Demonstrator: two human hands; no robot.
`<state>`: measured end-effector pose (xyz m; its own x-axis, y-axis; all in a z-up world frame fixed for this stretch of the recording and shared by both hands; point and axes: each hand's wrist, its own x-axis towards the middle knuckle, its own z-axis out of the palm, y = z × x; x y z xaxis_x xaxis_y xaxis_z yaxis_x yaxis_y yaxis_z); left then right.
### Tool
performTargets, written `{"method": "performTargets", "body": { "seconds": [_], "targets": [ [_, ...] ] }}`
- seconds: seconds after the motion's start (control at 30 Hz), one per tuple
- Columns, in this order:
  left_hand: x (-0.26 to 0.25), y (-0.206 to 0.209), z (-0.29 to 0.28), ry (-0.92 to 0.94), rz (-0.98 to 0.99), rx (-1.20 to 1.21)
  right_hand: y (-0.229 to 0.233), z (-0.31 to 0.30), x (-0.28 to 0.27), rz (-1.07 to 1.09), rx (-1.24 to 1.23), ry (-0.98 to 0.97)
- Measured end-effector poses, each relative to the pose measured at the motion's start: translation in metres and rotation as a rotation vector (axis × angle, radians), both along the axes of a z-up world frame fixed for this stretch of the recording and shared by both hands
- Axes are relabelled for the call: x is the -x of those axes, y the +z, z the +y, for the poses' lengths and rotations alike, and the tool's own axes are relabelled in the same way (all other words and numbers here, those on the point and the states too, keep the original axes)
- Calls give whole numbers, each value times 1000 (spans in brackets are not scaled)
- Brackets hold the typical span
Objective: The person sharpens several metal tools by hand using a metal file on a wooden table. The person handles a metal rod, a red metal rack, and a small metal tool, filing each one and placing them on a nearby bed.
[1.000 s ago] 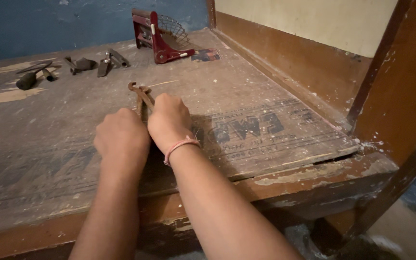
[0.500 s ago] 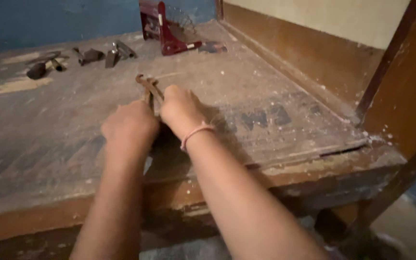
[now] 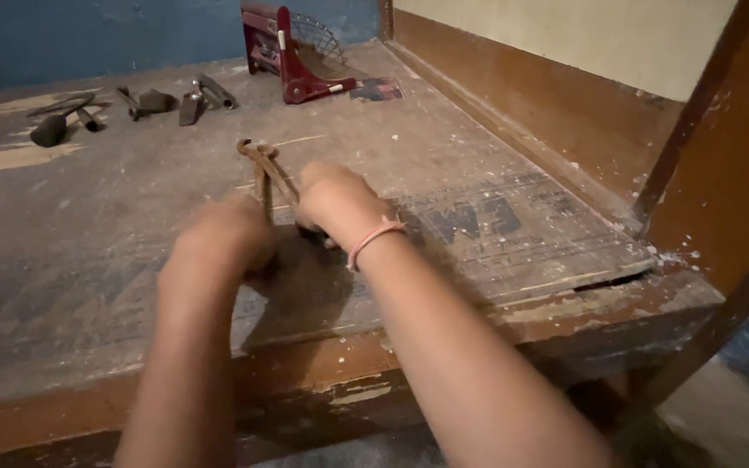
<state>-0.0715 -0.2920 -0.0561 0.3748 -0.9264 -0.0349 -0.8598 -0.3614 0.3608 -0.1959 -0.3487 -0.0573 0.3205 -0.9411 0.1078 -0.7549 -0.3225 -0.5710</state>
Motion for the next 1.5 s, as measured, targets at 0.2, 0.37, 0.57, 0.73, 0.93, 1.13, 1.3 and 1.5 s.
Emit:
{"method": "performTargets", "body": {
  "seconds": [0.2, 0.37, 0.57, 0.73, 0.93, 1.13, 1.3, 1.5],
  "targets": [
    [3, -23, -10, 12, -183, 331, -12, -6, -2, 2, 185, -99],
    [6, -31, -24, 47, -174, 444, -19, -10, -5, -6, 198, -170],
    [5, -32, -22, 53, -170, 466, -18, -11, -6, 48, 173, -161],
    [0, -12, -12, 68, -80, 194, -8, -6, -1, 42, 134, -162],
    [-4, -1, -9, 10, -125, 58, -6, -10, 4, -4, 16, -111],
    [-12, -19, -20, 5, -152, 204, -19, -40, 3, -78, 163, 63],
    [-22, -33, -31, -14, -91, 319, -32, -53, -6, -97, 202, 65],
    [-27, -44, -36, -14, -51, 431, -47, -51, -9, -172, 300, 40]
  ]
}}
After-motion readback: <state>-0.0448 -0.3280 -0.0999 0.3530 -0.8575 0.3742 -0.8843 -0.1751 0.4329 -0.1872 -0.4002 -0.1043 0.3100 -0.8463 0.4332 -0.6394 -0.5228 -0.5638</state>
